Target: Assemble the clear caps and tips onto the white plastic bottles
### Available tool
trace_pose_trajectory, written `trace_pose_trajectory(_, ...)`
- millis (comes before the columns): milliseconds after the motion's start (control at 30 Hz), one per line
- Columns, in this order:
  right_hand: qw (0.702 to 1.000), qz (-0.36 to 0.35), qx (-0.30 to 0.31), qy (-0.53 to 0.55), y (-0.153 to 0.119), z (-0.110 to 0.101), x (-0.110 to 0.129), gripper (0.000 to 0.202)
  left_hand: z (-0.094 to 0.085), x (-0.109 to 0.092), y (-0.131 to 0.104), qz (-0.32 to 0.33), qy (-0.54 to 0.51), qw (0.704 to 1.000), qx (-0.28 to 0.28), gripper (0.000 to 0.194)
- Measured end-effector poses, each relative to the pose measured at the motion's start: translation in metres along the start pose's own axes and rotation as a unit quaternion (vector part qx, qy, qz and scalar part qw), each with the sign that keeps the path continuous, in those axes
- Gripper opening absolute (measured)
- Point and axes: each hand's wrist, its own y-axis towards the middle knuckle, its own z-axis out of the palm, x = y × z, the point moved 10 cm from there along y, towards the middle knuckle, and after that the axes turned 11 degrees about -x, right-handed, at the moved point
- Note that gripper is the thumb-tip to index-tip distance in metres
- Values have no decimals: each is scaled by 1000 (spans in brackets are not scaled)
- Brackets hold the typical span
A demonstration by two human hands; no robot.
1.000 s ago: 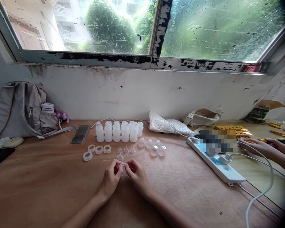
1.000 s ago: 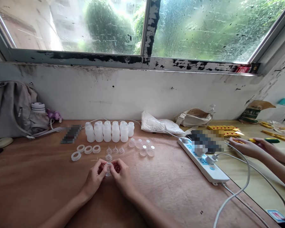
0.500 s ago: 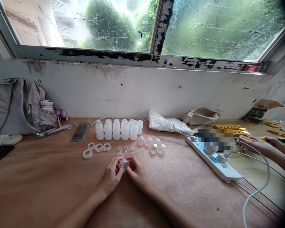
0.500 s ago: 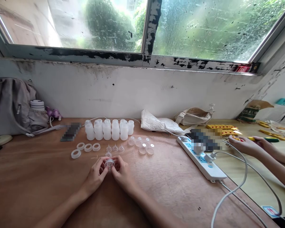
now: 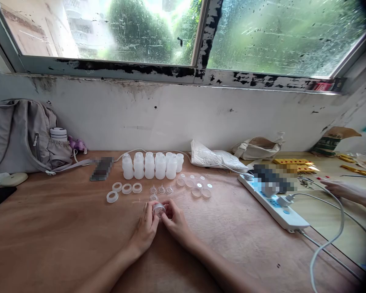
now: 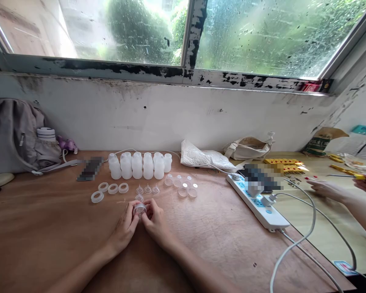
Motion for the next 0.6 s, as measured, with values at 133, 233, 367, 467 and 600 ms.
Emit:
trace_pose_trajectory(133,1000,-6,-5,-8,0,1,-1,10,-1,0,1,-9,5,1000,-3,21)
trace_pose_trajectory(233,1000,-1,-11,-6,0,1,-4,8,-2,-1,2,-8,0,1000,-5,20)
trace_pose_trajectory(367,1000,12,-6,-1,0,2,-8,7,-4,1,4,-9,8,1000,-11,18)
trace_pose_trajectory(467,1000,15,5,0,0,1,-9,7,-8,5,5,-30,21,999,-24,17)
trace_pose_trajectory(600,999,-4,-17,-38,1,-6,-5,14,-11,5,7,-42,7,999,-27,16)
